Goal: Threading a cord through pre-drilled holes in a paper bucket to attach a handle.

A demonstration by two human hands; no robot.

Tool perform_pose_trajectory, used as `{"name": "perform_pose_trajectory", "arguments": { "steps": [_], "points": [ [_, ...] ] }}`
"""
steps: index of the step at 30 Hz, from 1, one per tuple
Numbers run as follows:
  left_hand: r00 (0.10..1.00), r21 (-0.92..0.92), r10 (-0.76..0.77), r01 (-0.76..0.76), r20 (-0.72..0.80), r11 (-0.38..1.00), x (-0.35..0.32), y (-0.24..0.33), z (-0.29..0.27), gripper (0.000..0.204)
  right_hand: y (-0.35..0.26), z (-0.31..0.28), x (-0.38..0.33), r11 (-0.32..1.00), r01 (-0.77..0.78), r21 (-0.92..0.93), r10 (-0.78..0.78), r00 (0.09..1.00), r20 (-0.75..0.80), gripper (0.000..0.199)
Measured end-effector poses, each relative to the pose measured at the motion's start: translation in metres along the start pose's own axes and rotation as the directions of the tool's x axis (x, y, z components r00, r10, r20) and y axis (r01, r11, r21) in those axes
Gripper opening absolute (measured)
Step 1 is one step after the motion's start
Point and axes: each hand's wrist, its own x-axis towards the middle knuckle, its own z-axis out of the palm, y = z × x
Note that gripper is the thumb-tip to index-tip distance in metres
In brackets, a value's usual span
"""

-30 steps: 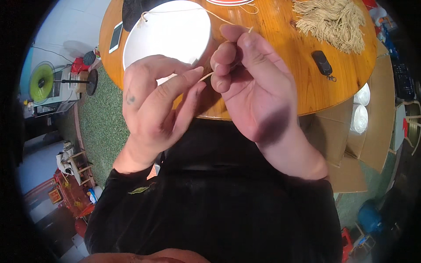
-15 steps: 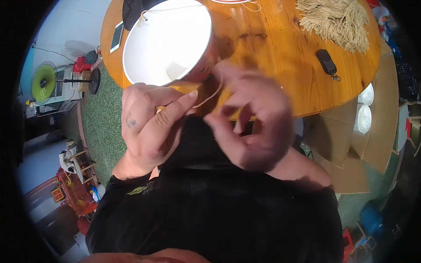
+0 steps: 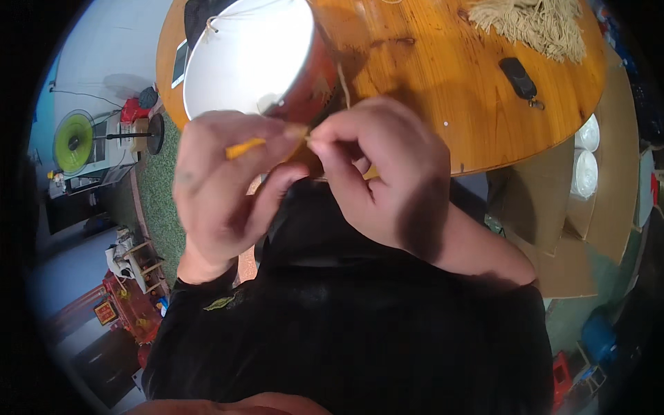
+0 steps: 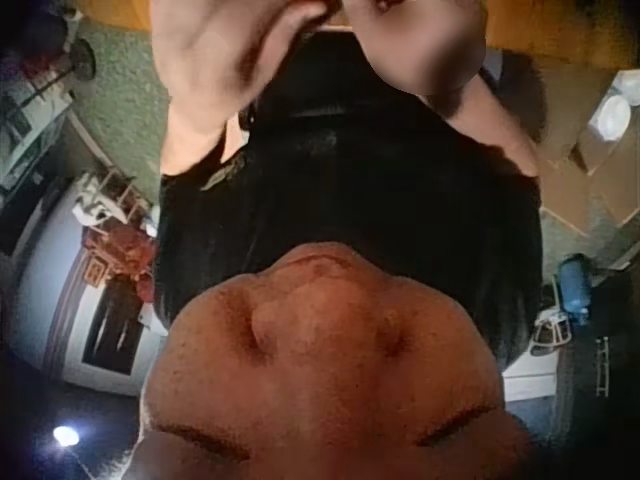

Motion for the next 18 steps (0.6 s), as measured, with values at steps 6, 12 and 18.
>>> {"name": "perform_pose_trajectory", "arguments": {
  "steps": [6, 12, 18],
  "points": [
    [0.985, -0.153, -0.162, 0.152, -0.055, 0.976, 0.008, -0.027, -0.018, 0.021, 0.007, 0.012, -0.007, 0.968, -0.193, 0.160, 0.205, 0.977, -0.062, 0.011],
    [0.973, -0.200, -0.217, 0.229, 0.079, 0.953, 0.022, -0.042, -0.015, 0.018, 0.007, 0.018, -0.007, 0.965, -0.228, 0.133, 0.231, 0.973, -0.009, 0.011],
    [0.968, -0.227, -0.197, 0.228, 0.154, 0.947, 0.031, -0.046, -0.013, 0.017, 0.006, 0.020, -0.006, 0.953, -0.256, 0.161, 0.265, 0.963, -0.036, 0.011]
  ]
}}
